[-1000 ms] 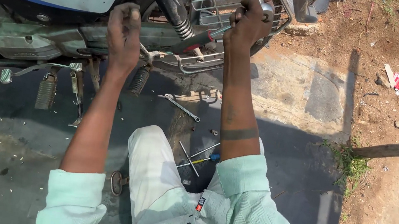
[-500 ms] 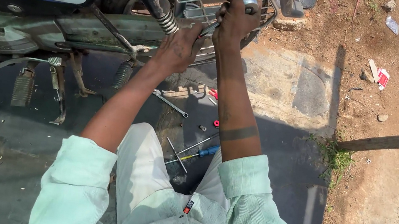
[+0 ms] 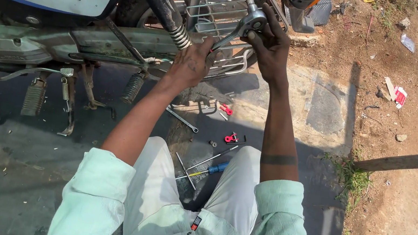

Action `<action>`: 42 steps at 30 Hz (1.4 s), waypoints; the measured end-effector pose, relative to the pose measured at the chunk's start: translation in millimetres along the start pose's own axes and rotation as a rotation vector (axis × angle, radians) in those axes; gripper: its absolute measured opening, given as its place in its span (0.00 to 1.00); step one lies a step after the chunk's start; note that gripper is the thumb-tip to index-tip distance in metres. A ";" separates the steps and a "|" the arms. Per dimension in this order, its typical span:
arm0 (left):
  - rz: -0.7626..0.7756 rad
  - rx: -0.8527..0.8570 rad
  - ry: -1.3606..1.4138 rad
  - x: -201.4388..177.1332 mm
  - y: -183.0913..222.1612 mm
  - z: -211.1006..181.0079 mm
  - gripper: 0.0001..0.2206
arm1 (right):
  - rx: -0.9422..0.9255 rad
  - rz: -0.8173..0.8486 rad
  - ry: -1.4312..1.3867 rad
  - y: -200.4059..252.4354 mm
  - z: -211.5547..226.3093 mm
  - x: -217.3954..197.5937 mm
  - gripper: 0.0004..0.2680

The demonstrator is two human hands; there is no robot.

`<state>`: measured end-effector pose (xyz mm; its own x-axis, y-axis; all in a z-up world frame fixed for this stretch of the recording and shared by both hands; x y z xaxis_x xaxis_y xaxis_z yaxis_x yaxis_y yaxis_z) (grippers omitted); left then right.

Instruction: The person uses a socket wrench and a screwdriver to loosen and remove bolts from a motorcycle's metal guard and rear shock absorber. After removing the bolts, the person pulls the metal guard away from the bike.

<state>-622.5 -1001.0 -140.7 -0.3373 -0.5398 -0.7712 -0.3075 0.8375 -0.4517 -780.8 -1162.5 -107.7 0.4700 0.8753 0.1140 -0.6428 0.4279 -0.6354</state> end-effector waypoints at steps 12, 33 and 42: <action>0.105 -0.119 -0.037 -11.5 1.5 -13.0 0.20 | -0.018 0.102 0.098 -13.6 3.8 -8.0 0.26; 0.282 -0.194 -0.159 -27.3 -2.2 -18.9 0.24 | -0.414 0.171 0.809 -15.4 32.1 -3.3 0.22; 0.272 -0.173 -0.115 -9.9 -5.3 -4.2 0.25 | -0.662 0.465 1.334 -35.0 15.8 -17.8 0.18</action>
Point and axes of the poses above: each hand's wrist, its own y-axis away from the middle knuckle, its own x-axis out of the palm, z = x × y, the point moved 2 cm from there along -y, towards the middle knuckle, and after that the axes turned 7 degrees about -y, right-handed, at the moved point
